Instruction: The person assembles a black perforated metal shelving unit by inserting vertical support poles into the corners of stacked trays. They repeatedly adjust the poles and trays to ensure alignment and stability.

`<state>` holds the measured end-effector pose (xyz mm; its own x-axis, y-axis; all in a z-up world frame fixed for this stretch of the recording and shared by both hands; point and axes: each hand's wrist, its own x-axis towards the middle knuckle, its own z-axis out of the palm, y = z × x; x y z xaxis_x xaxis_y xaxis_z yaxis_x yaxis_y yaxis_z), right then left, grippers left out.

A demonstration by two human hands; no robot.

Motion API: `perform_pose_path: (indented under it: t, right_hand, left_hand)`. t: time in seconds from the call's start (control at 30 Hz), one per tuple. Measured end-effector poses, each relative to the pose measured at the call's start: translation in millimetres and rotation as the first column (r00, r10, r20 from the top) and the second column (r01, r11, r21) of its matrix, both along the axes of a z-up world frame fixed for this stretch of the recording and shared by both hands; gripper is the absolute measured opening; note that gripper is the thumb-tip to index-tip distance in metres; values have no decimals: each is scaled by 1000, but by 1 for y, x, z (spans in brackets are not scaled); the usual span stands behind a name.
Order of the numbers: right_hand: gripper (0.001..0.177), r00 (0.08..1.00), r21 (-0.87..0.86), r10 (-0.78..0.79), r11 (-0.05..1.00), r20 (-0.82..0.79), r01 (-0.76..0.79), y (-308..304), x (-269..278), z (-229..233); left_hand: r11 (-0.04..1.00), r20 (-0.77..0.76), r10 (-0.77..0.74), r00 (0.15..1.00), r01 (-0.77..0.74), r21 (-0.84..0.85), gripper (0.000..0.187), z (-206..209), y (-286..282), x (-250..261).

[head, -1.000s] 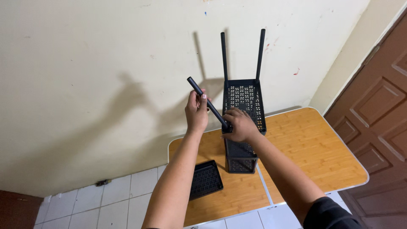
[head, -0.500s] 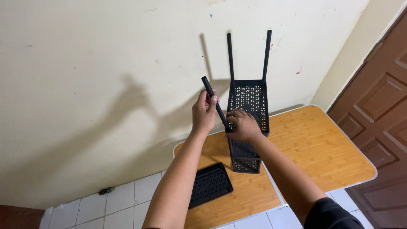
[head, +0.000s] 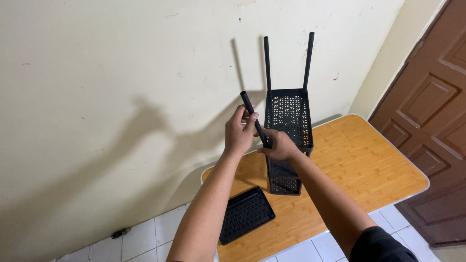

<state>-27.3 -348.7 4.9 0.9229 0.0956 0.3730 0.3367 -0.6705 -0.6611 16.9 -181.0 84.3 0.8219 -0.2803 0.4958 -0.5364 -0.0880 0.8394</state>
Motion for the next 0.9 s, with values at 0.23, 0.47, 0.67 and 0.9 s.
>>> perform_pose_path:
  t: [0.23,0.47,0.67,0.9]
  right_hand:
    - [31,975,527,139,849,-174,-27,-23,16,-23]
    - [18,956,571,170,821,-239,-3,-33,23,-32]
    - [20,950,586,214,810,-227,-42,-36,32,-42]
    - [22,951,602,256,792,-174,-104,-32,36,-47]
  left_hand:
    - [994,-14,-87,996,86,-74,22,-10,-10,3]
    - [984,-54,-160,986,156,-81,21,-10,-20,0]
    - [993,-29,-114,993,113,-39,18,-9,-32,-2]
    - [930,54,-154,987,163,-330,25,-21,-54,8]
